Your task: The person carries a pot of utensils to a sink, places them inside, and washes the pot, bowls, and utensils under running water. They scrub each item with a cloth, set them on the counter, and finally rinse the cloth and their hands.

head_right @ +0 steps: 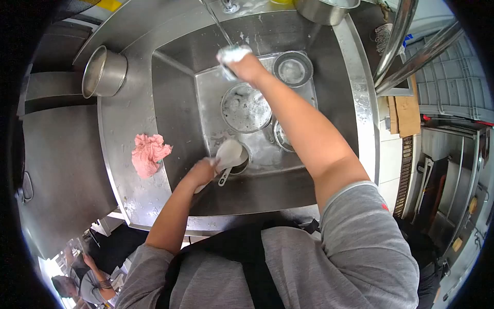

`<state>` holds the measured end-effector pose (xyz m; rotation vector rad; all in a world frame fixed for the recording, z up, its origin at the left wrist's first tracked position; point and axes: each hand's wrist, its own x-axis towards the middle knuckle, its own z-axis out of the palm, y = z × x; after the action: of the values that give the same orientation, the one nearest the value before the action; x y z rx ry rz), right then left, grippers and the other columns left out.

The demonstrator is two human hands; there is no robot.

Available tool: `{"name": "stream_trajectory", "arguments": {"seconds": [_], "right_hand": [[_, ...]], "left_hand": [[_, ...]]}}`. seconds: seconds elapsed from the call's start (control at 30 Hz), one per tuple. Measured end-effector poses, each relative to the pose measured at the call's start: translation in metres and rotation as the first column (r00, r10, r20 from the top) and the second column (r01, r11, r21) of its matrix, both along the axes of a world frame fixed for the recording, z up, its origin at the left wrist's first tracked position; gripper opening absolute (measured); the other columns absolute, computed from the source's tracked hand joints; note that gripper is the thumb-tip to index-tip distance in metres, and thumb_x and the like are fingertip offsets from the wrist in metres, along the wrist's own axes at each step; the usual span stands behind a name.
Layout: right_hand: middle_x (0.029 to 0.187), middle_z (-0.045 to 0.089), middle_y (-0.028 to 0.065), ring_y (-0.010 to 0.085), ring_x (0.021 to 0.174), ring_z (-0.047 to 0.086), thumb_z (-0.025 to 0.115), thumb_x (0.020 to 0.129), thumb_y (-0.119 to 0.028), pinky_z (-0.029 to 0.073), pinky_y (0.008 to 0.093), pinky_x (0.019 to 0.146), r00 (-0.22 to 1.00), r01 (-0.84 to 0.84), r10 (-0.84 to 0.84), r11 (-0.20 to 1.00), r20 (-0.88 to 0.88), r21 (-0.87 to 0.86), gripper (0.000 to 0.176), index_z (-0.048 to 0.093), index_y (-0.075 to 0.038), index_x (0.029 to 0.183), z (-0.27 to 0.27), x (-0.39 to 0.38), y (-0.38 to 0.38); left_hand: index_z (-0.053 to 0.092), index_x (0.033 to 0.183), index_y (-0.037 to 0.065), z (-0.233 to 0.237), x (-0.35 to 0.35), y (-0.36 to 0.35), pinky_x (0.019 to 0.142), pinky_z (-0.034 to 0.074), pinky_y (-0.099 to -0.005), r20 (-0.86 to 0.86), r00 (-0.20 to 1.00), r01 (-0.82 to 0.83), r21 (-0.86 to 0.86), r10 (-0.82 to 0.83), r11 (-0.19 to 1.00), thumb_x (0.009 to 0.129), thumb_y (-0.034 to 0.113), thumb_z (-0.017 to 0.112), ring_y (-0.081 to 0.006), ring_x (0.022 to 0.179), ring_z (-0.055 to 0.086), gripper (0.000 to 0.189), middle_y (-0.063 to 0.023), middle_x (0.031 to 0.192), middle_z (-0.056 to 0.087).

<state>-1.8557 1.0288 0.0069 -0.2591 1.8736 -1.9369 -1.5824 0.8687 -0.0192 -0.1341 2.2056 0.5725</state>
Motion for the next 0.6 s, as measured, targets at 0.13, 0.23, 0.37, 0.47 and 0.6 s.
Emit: {"name": "stream_trajectory", "arguments": {"seconds": [0.13, 0.23, 0.37, 0.47, 0.6], "right_hand": [[0.087, 0.064, 0.0039, 0.0130, 0.070, 0.057, 0.064, 0.083, -0.036, 0.046, 0.0293, 0.061, 0.953, -0.021, 0.017, 1.000, 0.303, 0.011, 0.036, 0.062, -0.005, 0.101, 0.021, -0.023, -0.012], [0.085, 0.062, 0.0053, 0.0143, 0.073, 0.058, 0.061, 0.085, -0.029, 0.047, 0.0294, 0.059, 0.999, 0.015, -0.019, 0.995, 0.042, 0.097, 0.030, 0.060, -0.005, 0.103, 0.017, -0.031, 0.016], [0.108, 0.056, 0.0108, 0.0249, 0.093, 0.060, 0.052, 0.091, -0.032, 0.055, 0.0437, 0.072, 0.963, 0.205, -0.114, 0.899, 0.245, -0.387, 0.033, 0.049, -0.006, 0.112, 0.090, -0.068, 0.094], [0.113, 0.057, 0.0142, 0.0311, 0.098, 0.061, 0.063, 0.085, -0.044, 0.055, 0.0397, 0.074, 0.919, 0.355, -0.380, 0.914, -0.107, -0.198, 0.058, 0.044, -0.006, 0.124, 0.164, -0.108, 0.122], [0.100, 0.065, 0.0189, 0.0275, 0.090, 0.065, 0.074, 0.072, -0.042, 0.053, 0.0344, 0.072, 0.749, 0.605, -0.102, 0.508, -0.655, 0.613, 0.067, 0.050, 0.001, 0.119, 0.154, -0.193, 0.144]], "left_hand": [[0.066, 0.090, 0.001, -0.060, 0.022, 0.002, 0.079, 0.049, -0.0470, 0.181, 0.950, 0.277, -0.126, -0.253, 0.952, 0.091, 0.026, 0.046, -0.0393, 0.090, 0.062, 0.031, -0.0258, 0.094, 0.063], [0.066, 0.093, 0.001, -0.024, -0.039, 0.039, 0.077, 0.050, -0.0463, -0.164, 0.961, 0.188, -0.198, -0.221, 0.962, 0.091, 0.024, 0.045, -0.0399, 0.088, 0.062, 0.032, -0.0256, 0.093, 0.063], [0.062, 0.099, 0.000, -0.083, -0.143, 0.076, 0.071, 0.053, -0.0457, -0.409, 0.900, -0.175, -0.018, 0.152, 0.984, 0.092, 0.029, 0.045, -0.0373, 0.075, 0.065, 0.035, -0.0222, 0.092, 0.065], [0.055, 0.106, -0.001, -0.209, -0.192, 0.110, 0.062, 0.054, -0.0439, 0.090, 0.755, -0.604, 0.481, 0.650, 0.635, 0.094, 0.027, 0.046, -0.0334, 0.069, 0.064, 0.032, -0.0199, 0.087, 0.063], [0.050, 0.110, 0.000, -0.157, -0.190, 0.136, 0.054, 0.053, -0.0398, 0.323, 0.436, -0.839, 0.485, 0.840, 0.249, 0.094, 0.023, 0.047, -0.0280, 0.064, 0.062, 0.028, -0.0174, 0.081, 0.059]]}}
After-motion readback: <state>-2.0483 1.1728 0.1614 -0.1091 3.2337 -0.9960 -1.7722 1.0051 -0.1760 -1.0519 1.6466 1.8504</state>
